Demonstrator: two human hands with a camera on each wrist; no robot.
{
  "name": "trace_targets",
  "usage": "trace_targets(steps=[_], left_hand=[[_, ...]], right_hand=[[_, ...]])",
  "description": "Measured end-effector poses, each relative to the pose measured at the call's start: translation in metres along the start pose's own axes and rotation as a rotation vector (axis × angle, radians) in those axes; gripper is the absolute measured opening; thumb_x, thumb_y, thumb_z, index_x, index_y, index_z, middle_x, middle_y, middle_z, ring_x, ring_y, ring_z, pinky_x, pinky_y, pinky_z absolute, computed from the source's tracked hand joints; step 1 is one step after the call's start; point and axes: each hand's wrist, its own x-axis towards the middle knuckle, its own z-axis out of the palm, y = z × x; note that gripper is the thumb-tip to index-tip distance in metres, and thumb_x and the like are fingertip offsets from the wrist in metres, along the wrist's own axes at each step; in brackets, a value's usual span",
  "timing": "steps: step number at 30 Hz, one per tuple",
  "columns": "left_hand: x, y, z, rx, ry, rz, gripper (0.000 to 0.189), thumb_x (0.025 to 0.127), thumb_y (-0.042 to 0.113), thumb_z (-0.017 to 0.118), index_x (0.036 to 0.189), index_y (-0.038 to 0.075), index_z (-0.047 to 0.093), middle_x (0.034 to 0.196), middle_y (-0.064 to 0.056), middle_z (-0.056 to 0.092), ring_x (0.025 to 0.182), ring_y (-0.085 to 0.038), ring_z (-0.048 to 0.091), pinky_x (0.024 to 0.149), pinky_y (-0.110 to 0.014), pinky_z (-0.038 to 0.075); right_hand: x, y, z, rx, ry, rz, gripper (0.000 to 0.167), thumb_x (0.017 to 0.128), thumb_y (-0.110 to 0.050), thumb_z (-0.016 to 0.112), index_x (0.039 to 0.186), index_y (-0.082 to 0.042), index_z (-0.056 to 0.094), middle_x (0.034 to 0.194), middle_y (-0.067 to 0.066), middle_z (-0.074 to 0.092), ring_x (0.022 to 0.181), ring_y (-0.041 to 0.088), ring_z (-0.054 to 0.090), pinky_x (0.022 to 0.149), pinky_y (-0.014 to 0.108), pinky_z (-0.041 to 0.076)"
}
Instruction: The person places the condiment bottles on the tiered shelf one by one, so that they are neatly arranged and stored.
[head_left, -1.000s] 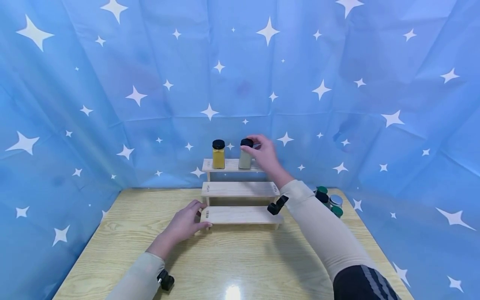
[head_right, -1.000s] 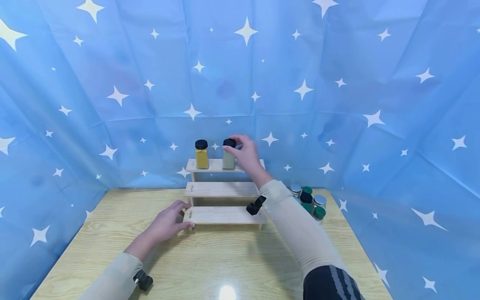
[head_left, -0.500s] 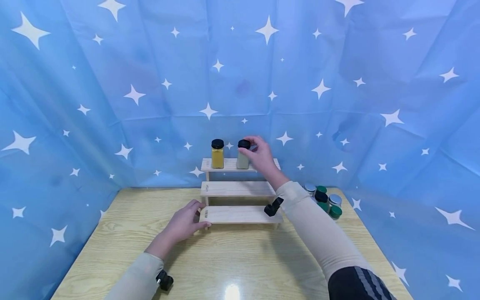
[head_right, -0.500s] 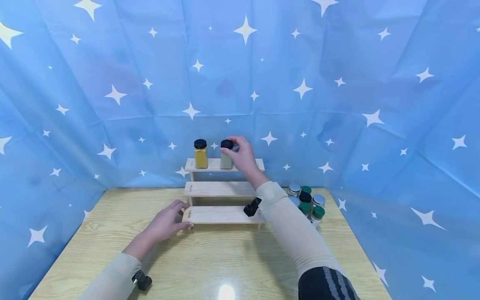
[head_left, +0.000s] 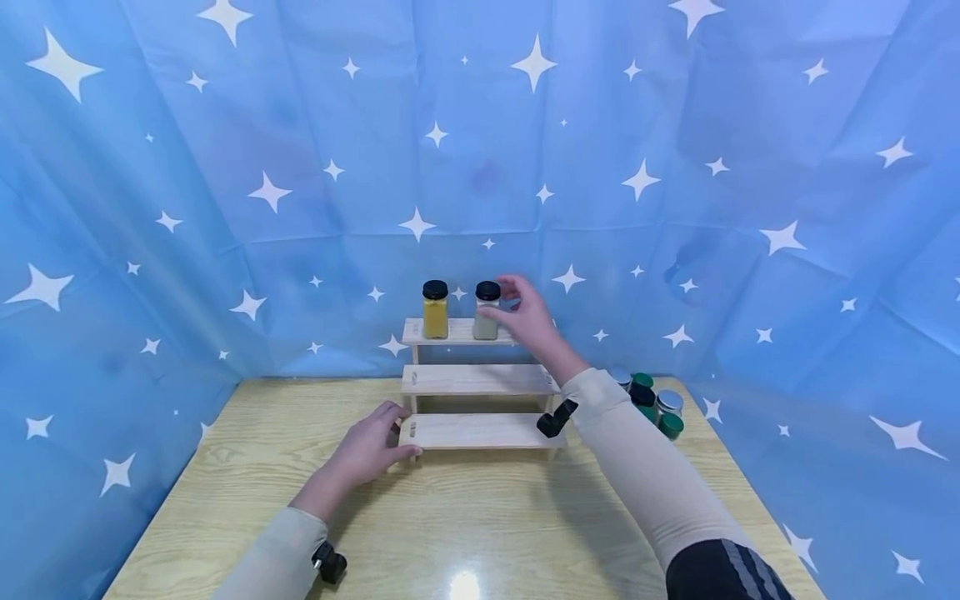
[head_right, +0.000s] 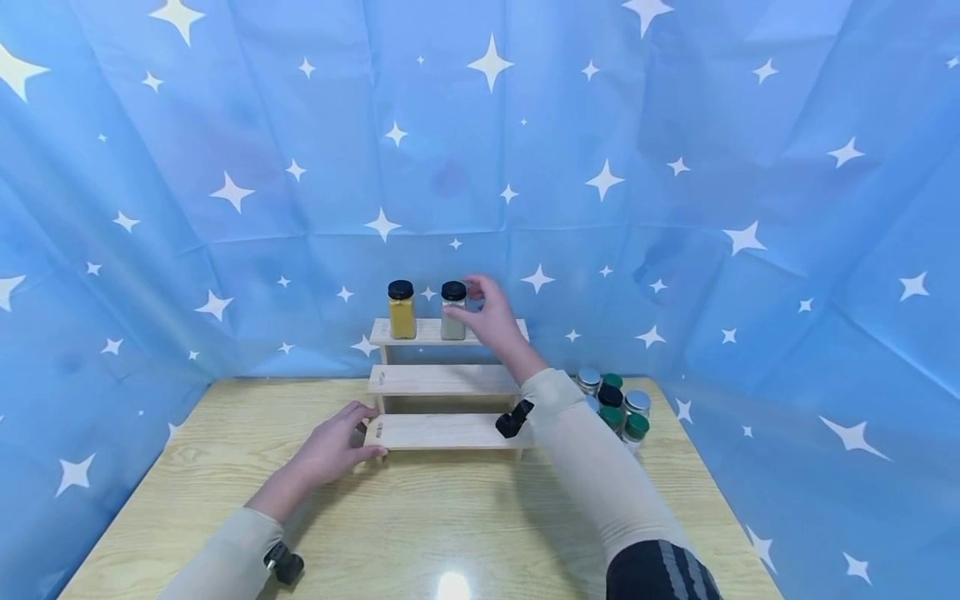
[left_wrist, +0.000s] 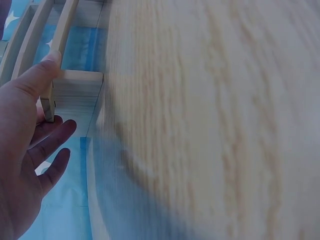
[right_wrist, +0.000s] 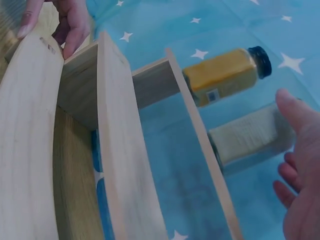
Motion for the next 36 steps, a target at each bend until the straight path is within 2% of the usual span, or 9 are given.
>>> trace_targets(steps=[3, 8, 11, 15, 20, 25, 28, 32, 36], left_hand=[[0.0, -0.001, 0.001, -0.006, 0.003, -0.006, 0.069, 0.094, 0.042, 0.091, 0.149, 0.01, 0.064, 0.131, 0.003, 0.065, 0.111, -0.017, 0.07, 0.093, -0.042, 0.061], [0.0, 0.0, 0.001, -0.01, -0.001, -0.007, 0.069, 0.094, 0.042, 0.091, 0.149, 0.01, 0.064, 0.133, 0.002, 0.065, 0.112, -0.018, 0.07, 0.093, -0.043, 0.061], [0.0, 0.001, 0.0, -0.012, -0.002, -0.01, 0.069, 0.094, 0.042, 0.091, 0.15, 0.01, 0.064, 0.133, 0.002, 0.064, 0.113, -0.019, 0.07, 0.093, -0.043, 0.061], [0.0, 0.0, 0.0, -0.01, -0.006, -0.019, 0.069, 0.095, 0.042, 0.09, 0.15, 0.011, 0.063, 0.134, 0.002, 0.064, 0.113, -0.018, 0.07, 0.092, -0.043, 0.061], [0.0, 0.0, 0.001, -0.01, -0.007, -0.019, 0.069, 0.095, 0.042, 0.09, 0.15, 0.011, 0.063, 0.133, 0.002, 0.064, 0.113, -0.019, 0.07, 0.092, -0.043, 0.061], [0.0, -0.001, 0.001, -0.01, -0.011, -0.016, 0.069, 0.095, 0.043, 0.09, 0.15, 0.011, 0.063, 0.132, 0.002, 0.064, 0.113, -0.019, 0.07, 0.092, -0.043, 0.061], [0.001, -0.001, 0.001, -0.006, -0.006, -0.015, 0.069, 0.095, 0.043, 0.09, 0.15, 0.011, 0.063, 0.132, 0.003, 0.064, 0.113, -0.018, 0.069, 0.092, -0.042, 0.061], [0.002, -0.002, 0.001, -0.01, -0.001, -0.015, 0.071, 0.094, 0.044, 0.09, 0.151, 0.011, 0.063, 0.132, 0.003, 0.064, 0.113, -0.018, 0.069, 0.093, -0.042, 0.061], [0.001, -0.004, 0.002, -0.008, -0.006, -0.019, 0.073, 0.094, 0.046, 0.09, 0.152, 0.012, 0.062, 0.134, 0.003, 0.064, 0.113, -0.017, 0.069, 0.093, -0.042, 0.061]], right_hand=[[-0.008, 0.004, -0.006, 0.021, 0.013, 0.005, 0.07, 0.096, -0.034, 0.091, 0.153, -0.01, 0.058, 0.14, 0.013, 0.061, 0.131, 0.034, 0.056, 0.113, 0.052, 0.048], [-0.026, 0.008, -0.02, 0.024, 0.06, -0.029, 0.061, 0.098, -0.022, 0.088, 0.147, 0.002, 0.061, 0.142, 0.027, 0.06, 0.133, 0.046, 0.055, 0.112, 0.055, 0.047], [-0.042, 0.008, -0.031, -0.007, 0.081, -0.04, 0.051, 0.1, -0.019, 0.086, 0.141, 0.002, 0.064, 0.138, 0.025, 0.063, 0.132, 0.047, 0.056, 0.109, 0.052, 0.049], [-0.068, 0.012, -0.049, -0.042, 0.09, -0.037, 0.042, 0.101, -0.022, 0.085, 0.135, -0.005, 0.068, 0.134, 0.022, 0.064, 0.128, 0.046, 0.057, 0.108, 0.055, 0.049], [-0.095, 0.016, -0.072, -0.083, 0.078, -0.017, 0.043, 0.102, -0.027, 0.085, 0.135, -0.006, 0.068, 0.137, 0.023, 0.062, 0.126, 0.041, 0.058, 0.11, 0.061, 0.047], [-0.114, 0.026, -0.095, -0.187, 0.083, -0.01, 0.043, 0.102, -0.029, 0.084, 0.137, -0.009, 0.068, 0.134, 0.011, 0.063, 0.122, 0.028, 0.058, 0.108, 0.056, 0.049], [-0.124, 0.033, -0.108, -0.232, 0.112, -0.038, 0.043, 0.101, -0.027, 0.086, 0.135, -0.008, 0.07, 0.131, 0.01, 0.064, 0.12, 0.025, 0.058, 0.106, 0.05, 0.05], [-0.141, 0.043, -0.124, -0.289, 0.143, -0.045, 0.041, 0.102, -0.025, 0.085, 0.135, -0.006, 0.07, 0.13, 0.011, 0.065, 0.118, 0.022, 0.058, 0.103, 0.037, 0.051], [-0.16, 0.049, -0.14, -0.349, 0.126, 0.008, 0.04, 0.107, -0.03, 0.079, 0.138, -0.007, 0.068, 0.132, 0.012, 0.062, 0.118, 0.028, 0.058, 0.098, 0.039, 0.051]])
